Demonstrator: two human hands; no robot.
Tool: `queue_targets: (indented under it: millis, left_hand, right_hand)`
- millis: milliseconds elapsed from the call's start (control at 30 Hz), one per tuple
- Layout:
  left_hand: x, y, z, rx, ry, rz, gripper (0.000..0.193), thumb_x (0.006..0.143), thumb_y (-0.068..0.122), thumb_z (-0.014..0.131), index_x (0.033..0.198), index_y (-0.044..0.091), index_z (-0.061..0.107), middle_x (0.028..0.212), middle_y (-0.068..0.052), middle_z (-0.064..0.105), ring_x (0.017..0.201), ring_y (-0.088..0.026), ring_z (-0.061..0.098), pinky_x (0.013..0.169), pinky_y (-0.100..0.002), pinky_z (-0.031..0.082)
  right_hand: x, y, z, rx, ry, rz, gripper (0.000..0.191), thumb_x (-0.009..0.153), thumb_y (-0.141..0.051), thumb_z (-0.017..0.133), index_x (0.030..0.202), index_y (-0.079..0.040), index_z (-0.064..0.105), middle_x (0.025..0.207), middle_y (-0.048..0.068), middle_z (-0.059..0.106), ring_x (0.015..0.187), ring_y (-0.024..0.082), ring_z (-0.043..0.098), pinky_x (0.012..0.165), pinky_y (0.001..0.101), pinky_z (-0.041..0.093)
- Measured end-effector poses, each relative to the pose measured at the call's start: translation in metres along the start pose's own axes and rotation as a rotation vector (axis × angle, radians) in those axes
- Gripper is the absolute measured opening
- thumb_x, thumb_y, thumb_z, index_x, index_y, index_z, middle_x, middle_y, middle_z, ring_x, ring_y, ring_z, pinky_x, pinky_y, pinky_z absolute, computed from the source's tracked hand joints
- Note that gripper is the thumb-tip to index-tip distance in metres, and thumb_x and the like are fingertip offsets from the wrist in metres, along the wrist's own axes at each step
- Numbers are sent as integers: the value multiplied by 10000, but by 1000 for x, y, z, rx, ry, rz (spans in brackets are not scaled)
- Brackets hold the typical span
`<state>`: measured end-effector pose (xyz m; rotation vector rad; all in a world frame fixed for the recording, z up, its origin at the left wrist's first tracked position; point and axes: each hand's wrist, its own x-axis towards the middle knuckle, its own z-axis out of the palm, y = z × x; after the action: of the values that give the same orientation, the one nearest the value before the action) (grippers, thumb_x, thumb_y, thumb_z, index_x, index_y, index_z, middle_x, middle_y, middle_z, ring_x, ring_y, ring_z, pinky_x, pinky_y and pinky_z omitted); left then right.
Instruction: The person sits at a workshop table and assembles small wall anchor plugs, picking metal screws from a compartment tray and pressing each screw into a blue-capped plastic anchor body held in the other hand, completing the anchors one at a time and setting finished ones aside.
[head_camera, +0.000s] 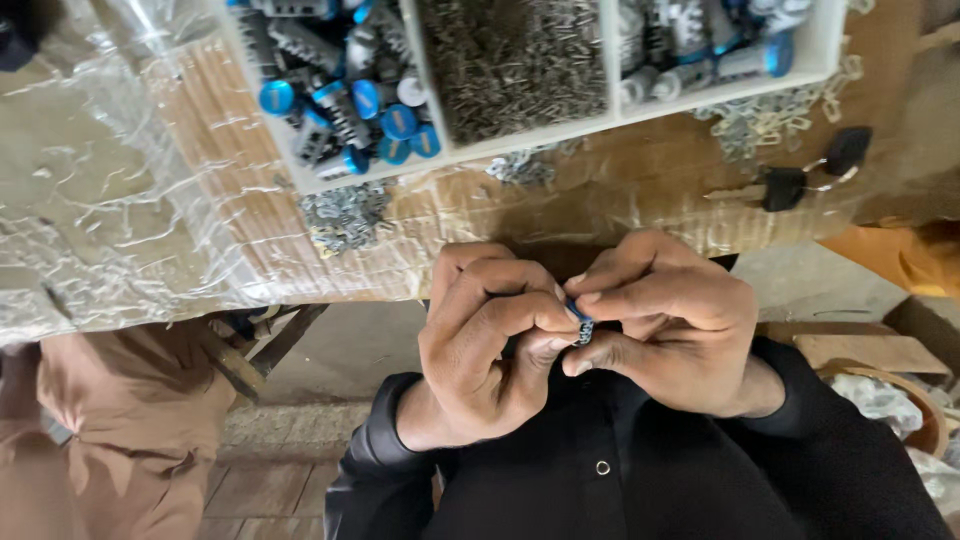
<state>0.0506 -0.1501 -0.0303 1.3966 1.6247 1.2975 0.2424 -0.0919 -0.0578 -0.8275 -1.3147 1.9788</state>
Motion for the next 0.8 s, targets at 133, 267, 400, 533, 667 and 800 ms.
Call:
queue_targets:
  millis: [133,267,400,533,667,800]
  left_hand:
    - [-2,-3,-16,11,-93,32,174,945,71,842,1032,104,695,1052,-36,647,941,-204,607,850,-309,522]
    - [-7,0,-24,-861,-104,-603,289,864,73,848,1012,144,610,991,2,603,806,-93,541,737,-216,480]
    - [-8,4,-32,-263,-138,-248,296,902,83,831,1115,91,627,1028,-59,612,853,-154,597,749,-268,497]
    - [-1,-4,-38,812,1,-72,374,1034,159,759,1342,13,606,1120,-88,638,933,-300,576,807,-398,490]
    - [1,-12,-37,884,-7,-128,505,1073,286,685,1441,-38,563,1150,-174,596,1033,-345,564,949,-469,488]
    - [-2,-13,-36,949,-61,-113,634,1000,377,699,1400,-91,545,1129,-185,553,1023,-351,536,937,-490,470]
  right_hand:
    - [9,-3,5,-129,-59,-55,313,822,35,855,1103,31,715,1168,184,652,1024,193,734,765,260,685]
    - [16,-7,-1,-52,-318,-77,294,837,51,859,1105,23,741,1133,154,676,1005,188,761,795,273,696]
    - [13,-4,1,-46,-181,-1,356,774,37,884,1090,34,722,1154,167,668,1004,221,746,833,314,660]
    - [8,-1,-1,207,-114,15,352,865,78,824,1190,48,691,1250,172,637,1017,224,769,866,323,733]
    - [6,-6,-8,270,-150,34,318,875,81,784,1182,56,708,1240,194,646,991,241,804,812,317,754]
    - [3,-14,-12,175,-142,-36,330,886,73,814,1193,32,702,1220,167,646,997,218,770,831,306,732]
